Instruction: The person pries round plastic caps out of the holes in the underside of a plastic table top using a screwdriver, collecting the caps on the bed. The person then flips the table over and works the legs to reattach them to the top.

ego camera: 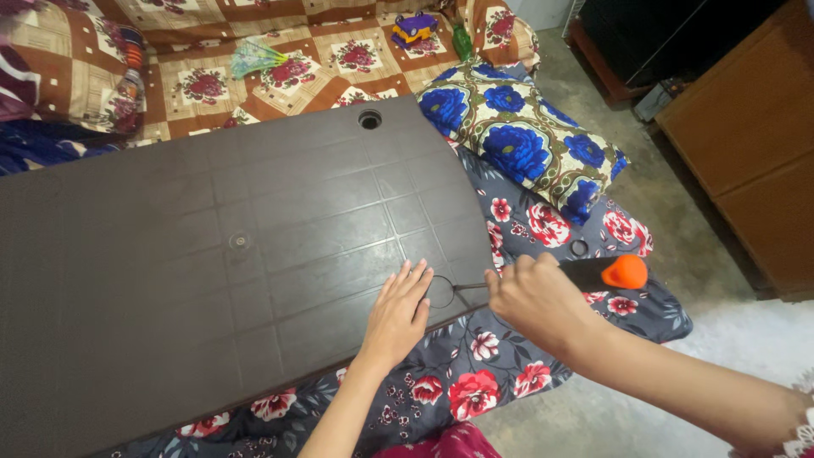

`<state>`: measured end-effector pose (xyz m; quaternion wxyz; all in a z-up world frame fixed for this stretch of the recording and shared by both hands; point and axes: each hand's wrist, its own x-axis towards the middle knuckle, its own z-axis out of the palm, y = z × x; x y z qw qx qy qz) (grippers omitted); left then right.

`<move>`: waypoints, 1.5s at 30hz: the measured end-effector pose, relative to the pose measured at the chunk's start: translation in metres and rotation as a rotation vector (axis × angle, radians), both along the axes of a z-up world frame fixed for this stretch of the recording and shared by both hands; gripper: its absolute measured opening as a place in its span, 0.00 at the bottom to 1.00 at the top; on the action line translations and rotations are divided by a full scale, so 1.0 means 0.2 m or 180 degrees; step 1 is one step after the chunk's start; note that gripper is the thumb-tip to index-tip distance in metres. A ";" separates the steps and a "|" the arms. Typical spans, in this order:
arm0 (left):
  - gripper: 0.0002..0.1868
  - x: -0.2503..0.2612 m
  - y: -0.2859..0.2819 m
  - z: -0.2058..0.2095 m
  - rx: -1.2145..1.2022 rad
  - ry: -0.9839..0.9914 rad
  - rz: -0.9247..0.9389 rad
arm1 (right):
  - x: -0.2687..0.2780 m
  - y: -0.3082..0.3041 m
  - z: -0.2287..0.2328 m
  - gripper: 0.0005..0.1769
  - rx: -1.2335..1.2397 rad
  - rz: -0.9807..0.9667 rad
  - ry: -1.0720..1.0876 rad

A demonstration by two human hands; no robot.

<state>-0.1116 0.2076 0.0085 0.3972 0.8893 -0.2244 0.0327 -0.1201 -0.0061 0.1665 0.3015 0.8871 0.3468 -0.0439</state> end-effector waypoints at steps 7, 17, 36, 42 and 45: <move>0.26 -0.01 -0.02 -0.02 -0.0014 0.0055 0.0039 | -0.01 0.08 -0.01 0.20 -0.0573 0.0640 -0.0298; 0.31 -0.02 -0.01 0.00 -0.0176 0.0085 0.0040 | 0.15 -0.13 -0.01 0.19 0.0273 -0.0139 0.0519; 0.39 -0.03 -0.03 0.03 -0.0082 -0.0098 0.0168 | 0.06 -0.40 -0.16 0.43 0.1226 -0.1166 0.1024; 0.39 -0.02 -0.02 0.04 -0.0018 -0.0106 0.0141 | 0.06 -0.30 -0.04 0.39 0.0881 -0.0492 0.0748; 0.39 -0.02 -0.02 0.04 0.0008 -0.0047 0.0164 | 0.04 -0.23 0.00 0.41 0.0627 -0.0720 0.0898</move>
